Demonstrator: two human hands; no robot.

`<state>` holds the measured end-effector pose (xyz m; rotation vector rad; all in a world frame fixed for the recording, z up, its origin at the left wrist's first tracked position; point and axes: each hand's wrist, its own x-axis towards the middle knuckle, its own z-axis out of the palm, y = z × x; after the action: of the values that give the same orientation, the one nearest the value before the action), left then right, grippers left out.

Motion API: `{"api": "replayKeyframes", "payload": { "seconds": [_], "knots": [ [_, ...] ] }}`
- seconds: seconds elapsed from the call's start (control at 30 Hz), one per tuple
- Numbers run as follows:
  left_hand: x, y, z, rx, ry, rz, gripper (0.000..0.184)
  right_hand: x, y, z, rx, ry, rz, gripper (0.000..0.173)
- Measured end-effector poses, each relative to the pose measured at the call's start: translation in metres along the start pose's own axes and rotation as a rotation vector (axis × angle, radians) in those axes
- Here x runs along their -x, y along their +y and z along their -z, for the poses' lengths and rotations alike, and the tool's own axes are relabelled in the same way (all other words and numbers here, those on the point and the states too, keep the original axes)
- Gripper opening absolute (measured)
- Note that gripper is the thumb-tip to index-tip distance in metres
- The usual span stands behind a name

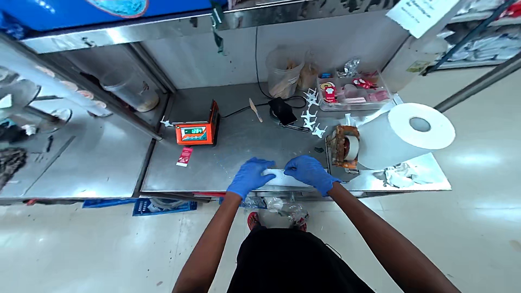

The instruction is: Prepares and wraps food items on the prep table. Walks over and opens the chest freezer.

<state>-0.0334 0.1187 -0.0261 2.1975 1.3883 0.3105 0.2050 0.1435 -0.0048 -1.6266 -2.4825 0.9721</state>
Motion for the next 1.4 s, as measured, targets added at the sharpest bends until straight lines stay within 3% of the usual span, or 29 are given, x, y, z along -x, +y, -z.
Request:
{"api": "replayKeyframes", "payload": {
  "seconds": [0.07,0.13,0.27,0.53,0.63,0.73,0.83,0.9,1.0,1.1,1.2,1.3,1.4],
  "knots": [
    [-0.017,0.001,-0.002,0.035,-0.209,0.047,0.033,-0.008,0.007,-0.012,-0.032,-0.011,0.022,0.017],
    [-0.028,-0.005,-0.007,0.104,-0.292,0.093,0.027,-0.014,0.012,-0.019,-0.061,-0.008,0.008,0.015],
    [-0.032,-0.017,-0.018,0.225,-0.299,0.153,0.026,-0.036,0.034,-0.035,-0.092,-0.095,-0.043,0.018],
    [-0.043,-0.020,-0.029,0.270,-0.276,0.205,0.026,-0.046,0.043,-0.043,-0.101,-0.044,-0.064,0.020],
    [-0.047,-0.021,-0.029,0.302,-0.278,0.225,0.026,-0.014,0.033,-0.017,-0.114,0.216,-0.041,0.022],
    [-0.050,-0.027,-0.032,0.347,-0.281,0.208,0.025,0.054,0.040,0.017,-0.260,0.686,-0.071,0.021],
    [-0.053,-0.036,-0.037,0.341,-0.286,0.185,0.025,0.122,0.073,0.026,-0.556,1.099,-0.216,0.024],
    [-0.057,-0.041,-0.042,0.324,-0.283,0.175,0.023,0.142,0.104,0.013,-0.747,1.225,-0.373,0.029],
    [-0.059,-0.042,-0.043,0.307,-0.297,0.205,0.024,0.141,0.132,-0.014,-1.085,1.038,-0.634,0.050],
    [-0.058,-0.041,-0.041,0.283,-0.304,0.222,0.025,0.118,0.137,-0.027,-1.292,0.804,-0.722,0.061],
    [-0.057,-0.040,-0.039,0.293,-0.306,0.227,0.026,0.096,0.139,-0.020,-1.421,0.676,-0.738,0.055],
    [-0.055,-0.039,-0.040,0.313,-0.296,0.246,0.024,0.081,0.144,-0.006,-1.401,0.625,-0.774,0.039],
    [-0.052,-0.035,-0.040,0.325,-0.283,0.265,0.022,0.084,0.138,-0.010,-1.440,0.765,-0.634,0.035]
  ]
}}
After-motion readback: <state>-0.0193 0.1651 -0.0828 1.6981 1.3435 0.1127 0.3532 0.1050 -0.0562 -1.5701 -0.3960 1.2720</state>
